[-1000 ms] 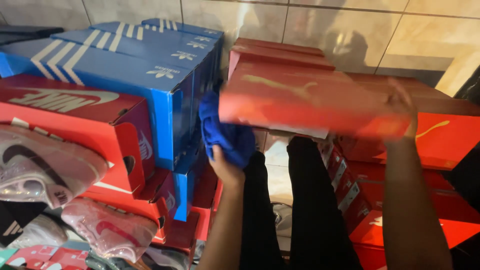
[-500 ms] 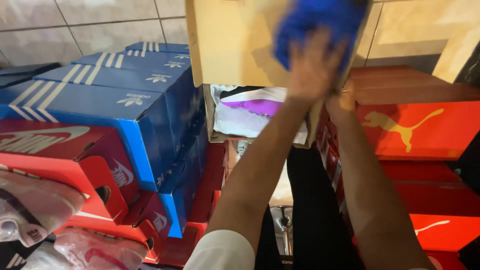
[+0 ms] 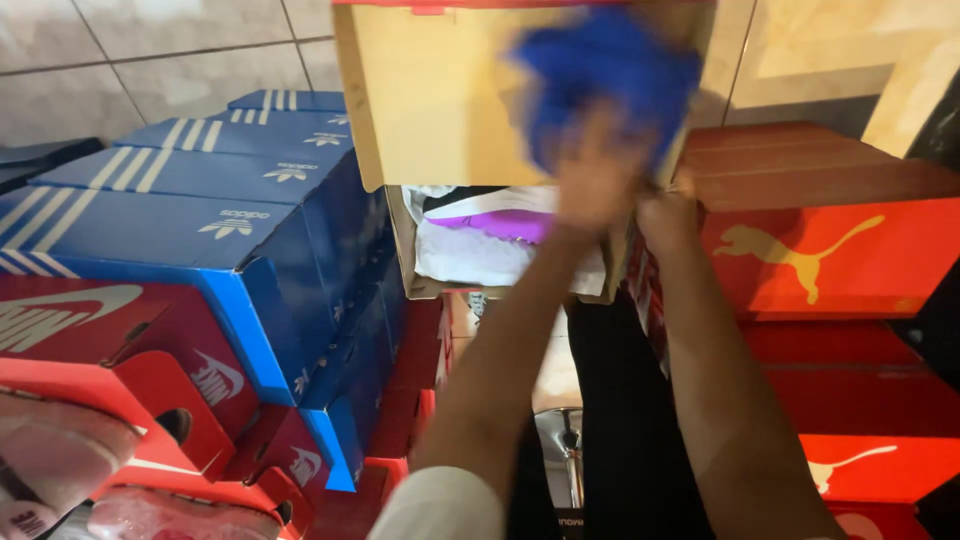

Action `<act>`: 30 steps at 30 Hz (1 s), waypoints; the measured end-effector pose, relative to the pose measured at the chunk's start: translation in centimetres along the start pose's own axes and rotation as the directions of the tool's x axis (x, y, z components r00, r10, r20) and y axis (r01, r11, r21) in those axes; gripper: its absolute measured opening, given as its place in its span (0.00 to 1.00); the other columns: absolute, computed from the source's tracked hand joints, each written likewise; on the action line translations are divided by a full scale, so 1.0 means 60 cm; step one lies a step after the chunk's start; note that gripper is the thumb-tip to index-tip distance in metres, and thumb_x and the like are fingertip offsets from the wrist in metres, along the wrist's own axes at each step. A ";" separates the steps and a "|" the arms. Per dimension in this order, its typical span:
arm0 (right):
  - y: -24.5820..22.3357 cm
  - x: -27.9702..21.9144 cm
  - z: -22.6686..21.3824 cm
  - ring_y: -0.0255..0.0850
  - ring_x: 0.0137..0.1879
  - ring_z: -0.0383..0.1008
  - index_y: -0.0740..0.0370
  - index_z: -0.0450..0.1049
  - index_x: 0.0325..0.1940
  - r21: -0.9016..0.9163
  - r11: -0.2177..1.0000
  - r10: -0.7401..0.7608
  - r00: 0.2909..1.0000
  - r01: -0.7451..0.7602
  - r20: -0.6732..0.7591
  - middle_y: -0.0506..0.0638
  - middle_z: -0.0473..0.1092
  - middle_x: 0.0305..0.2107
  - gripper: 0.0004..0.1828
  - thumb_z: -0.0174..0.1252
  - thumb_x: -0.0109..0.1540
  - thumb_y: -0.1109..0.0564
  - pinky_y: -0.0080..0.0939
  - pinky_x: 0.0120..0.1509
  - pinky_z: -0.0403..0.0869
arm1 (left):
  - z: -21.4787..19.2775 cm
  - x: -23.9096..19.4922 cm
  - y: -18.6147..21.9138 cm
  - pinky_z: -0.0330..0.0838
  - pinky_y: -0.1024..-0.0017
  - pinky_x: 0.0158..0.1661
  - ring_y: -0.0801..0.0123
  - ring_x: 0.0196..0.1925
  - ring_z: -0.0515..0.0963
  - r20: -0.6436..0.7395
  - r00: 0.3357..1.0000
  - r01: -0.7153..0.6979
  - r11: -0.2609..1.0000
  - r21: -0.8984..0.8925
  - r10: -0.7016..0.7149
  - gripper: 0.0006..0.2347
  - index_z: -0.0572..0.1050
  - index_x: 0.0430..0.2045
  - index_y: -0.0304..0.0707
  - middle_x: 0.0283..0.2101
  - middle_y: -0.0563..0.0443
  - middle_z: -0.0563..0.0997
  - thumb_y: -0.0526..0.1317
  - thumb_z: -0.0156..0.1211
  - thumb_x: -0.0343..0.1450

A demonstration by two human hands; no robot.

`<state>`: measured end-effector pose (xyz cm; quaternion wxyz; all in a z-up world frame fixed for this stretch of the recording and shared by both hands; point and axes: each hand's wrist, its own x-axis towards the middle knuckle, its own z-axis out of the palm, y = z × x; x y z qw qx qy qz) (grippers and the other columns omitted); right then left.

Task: Cleaning and inspecting shoeboxes using a cloth

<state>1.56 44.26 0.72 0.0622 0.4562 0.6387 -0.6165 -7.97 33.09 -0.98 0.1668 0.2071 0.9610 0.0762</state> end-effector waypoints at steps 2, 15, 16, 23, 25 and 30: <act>0.027 0.005 -0.019 0.36 0.44 0.74 0.65 0.72 0.56 0.144 0.990 -0.012 1.000 0.009 0.017 0.51 0.75 0.44 0.18 0.60 0.62 0.65 0.30 0.50 0.73 | -0.008 -0.028 0.065 0.60 0.31 0.72 0.64 0.78 0.62 -0.164 0.971 -0.213 0.946 -0.243 0.176 0.16 0.74 0.56 0.65 0.76 0.57 0.54 0.48 0.65 0.72; 0.026 0.003 -0.025 0.37 0.49 0.75 0.67 0.67 0.61 0.357 0.934 0.003 0.999 -0.016 0.035 0.51 0.73 0.48 0.25 0.65 0.61 0.65 0.31 0.58 0.74 | 0.175 0.045 -0.095 0.60 0.44 0.65 0.64 0.73 0.60 -0.511 0.834 0.530 0.045 0.847 -0.207 0.25 0.43 0.78 0.54 0.75 0.53 0.50 0.50 0.44 0.88; 0.025 0.000 -0.023 0.34 0.44 0.74 0.65 0.71 0.53 0.325 0.946 0.014 0.999 -0.023 0.031 0.48 0.74 0.41 0.15 0.61 0.62 0.69 0.29 0.52 0.74 | 0.095 0.044 -0.018 0.53 0.37 0.66 0.65 0.73 0.61 -0.321 0.920 0.378 0.714 0.588 -0.223 0.23 0.57 0.68 0.66 0.70 0.58 0.61 0.53 0.53 0.77; 0.062 -0.005 -0.034 0.35 0.46 0.76 0.68 0.70 0.59 0.305 0.951 0.037 0.999 -0.044 0.029 0.51 0.74 0.47 0.23 0.57 0.59 0.72 0.28 0.49 0.75 | -0.011 0.025 0.025 0.65 0.46 0.70 0.73 0.74 0.69 -0.280 0.917 -0.333 0.932 -0.145 0.284 0.17 0.73 0.61 0.71 0.72 0.59 0.62 0.50 0.55 0.76; 0.049 -0.010 -0.025 0.33 0.46 0.75 0.67 0.71 0.57 0.315 0.949 -0.016 0.999 0.002 0.042 0.49 0.75 0.46 0.20 0.61 0.61 0.69 0.27 0.51 0.74 | 0.069 0.041 -0.126 0.63 0.56 0.70 0.72 0.66 0.74 -0.310 0.946 -0.191 0.934 -0.302 0.093 0.18 0.70 0.62 0.57 0.69 0.55 0.67 0.43 0.54 0.75; 0.049 -0.020 -0.012 0.34 0.48 0.73 0.64 0.70 0.58 0.315 0.949 -0.032 0.998 0.011 0.060 0.47 0.74 0.47 0.22 0.66 0.61 0.63 0.29 0.56 0.73 | -0.065 0.058 -0.219 0.60 0.38 0.68 0.54 0.76 0.63 -0.377 0.892 0.274 0.962 0.015 -0.248 0.24 0.70 0.65 0.63 0.74 0.46 0.58 0.47 0.63 0.71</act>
